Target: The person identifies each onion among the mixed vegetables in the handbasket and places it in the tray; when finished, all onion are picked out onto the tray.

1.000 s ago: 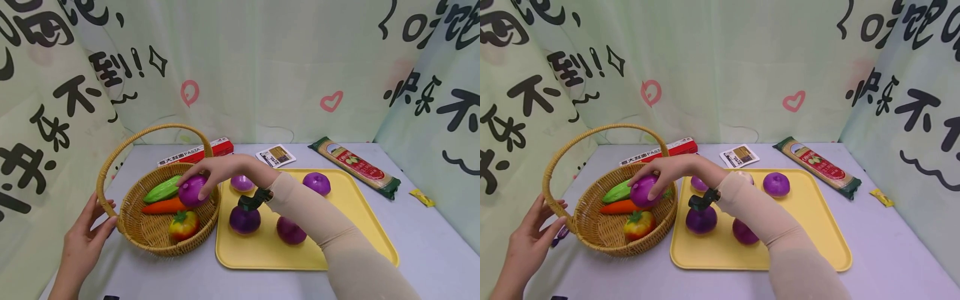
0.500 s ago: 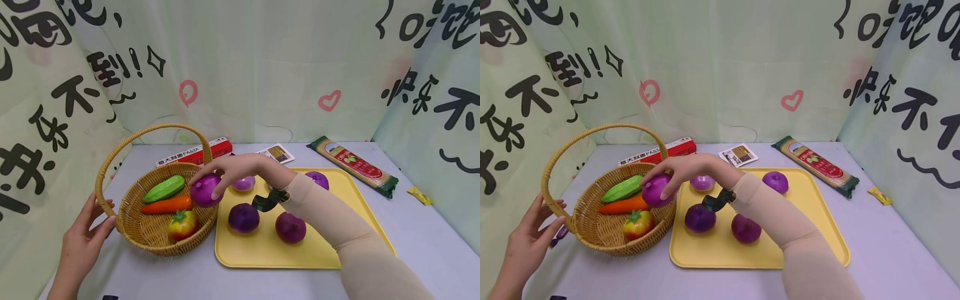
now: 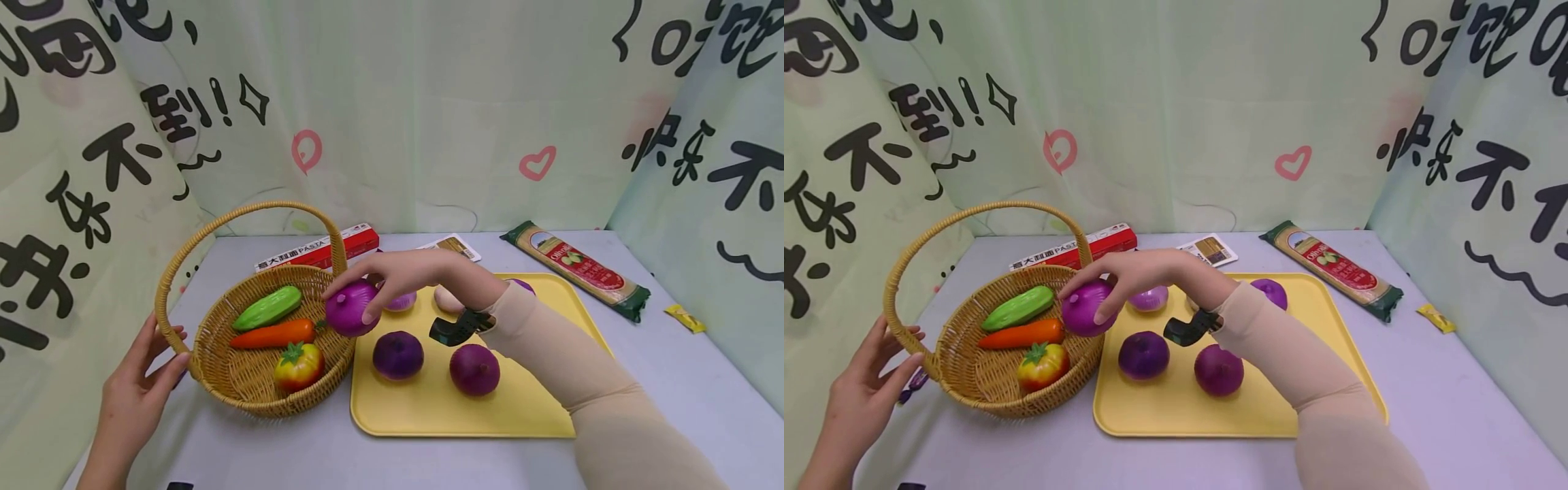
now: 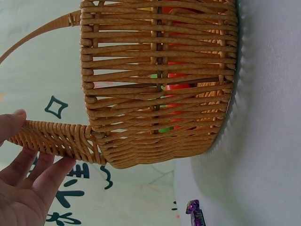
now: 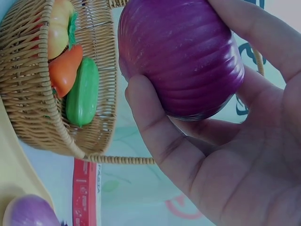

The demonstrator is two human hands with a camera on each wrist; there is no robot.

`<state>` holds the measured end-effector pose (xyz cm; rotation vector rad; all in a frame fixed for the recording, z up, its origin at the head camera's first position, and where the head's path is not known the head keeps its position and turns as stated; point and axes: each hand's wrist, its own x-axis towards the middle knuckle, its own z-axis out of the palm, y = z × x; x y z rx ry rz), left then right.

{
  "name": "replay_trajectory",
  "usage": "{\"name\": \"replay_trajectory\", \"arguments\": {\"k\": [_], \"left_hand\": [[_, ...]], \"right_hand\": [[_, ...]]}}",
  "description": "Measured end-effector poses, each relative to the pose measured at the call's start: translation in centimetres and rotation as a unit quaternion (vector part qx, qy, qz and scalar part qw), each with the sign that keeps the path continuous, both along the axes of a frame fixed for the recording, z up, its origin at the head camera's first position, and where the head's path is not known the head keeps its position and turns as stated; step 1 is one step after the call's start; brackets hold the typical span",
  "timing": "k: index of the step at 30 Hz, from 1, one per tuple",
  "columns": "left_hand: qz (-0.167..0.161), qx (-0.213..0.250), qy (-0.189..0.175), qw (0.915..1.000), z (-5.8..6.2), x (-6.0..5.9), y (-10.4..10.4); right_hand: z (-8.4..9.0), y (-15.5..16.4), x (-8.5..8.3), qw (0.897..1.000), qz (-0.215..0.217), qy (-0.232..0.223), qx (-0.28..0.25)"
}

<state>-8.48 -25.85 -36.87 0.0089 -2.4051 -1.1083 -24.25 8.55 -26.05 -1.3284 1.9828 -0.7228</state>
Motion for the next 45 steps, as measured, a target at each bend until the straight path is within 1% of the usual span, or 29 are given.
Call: {"name": "replay_trajectory", "arguments": {"k": [7,13,19,21,27,33,38,45], "left_hand": [[-0.003,0.003,0.007,1.0,0.1,0.0,0.0],[-0.002,0.003,0.004,1.0,0.1,0.0,0.0],[0.001,0.002,0.001,1.0,0.0,0.0,0.1],[0.001,0.003,0.0,1.0,0.0,0.0,0.1],[0.002,0.003,0.0,1.0,0.1,0.0,0.1],[0.002,0.0,-0.007,1.0,0.1,0.0,0.0],[0.001,-0.003,-0.008,1.0,0.1,0.0,0.0],[-0.001,-0.003,-0.003,1.0,0.0,0.0,0.0]], "right_hand": [[0.4,1.1,0.2,1.0,-0.004,0.0,0.0],[0.5,2.1,0.7,1.0,-0.024,0.013,0.006],[0.6,3.2,1.1,1.0,-0.03,-0.004,-0.007],[0.7,3.5,1.3,0.999,-0.036,-0.007,-0.005],[0.7,4.6,1.5,0.998,-0.057,0.007,0.003],[0.8,5.5,1.9,0.997,-0.074,0.006,0.011],[1.0,6.2,2.2,0.995,-0.096,0.012,0.022],[1.3,7.4,2.7,0.996,-0.09,0.015,0.01]]}}
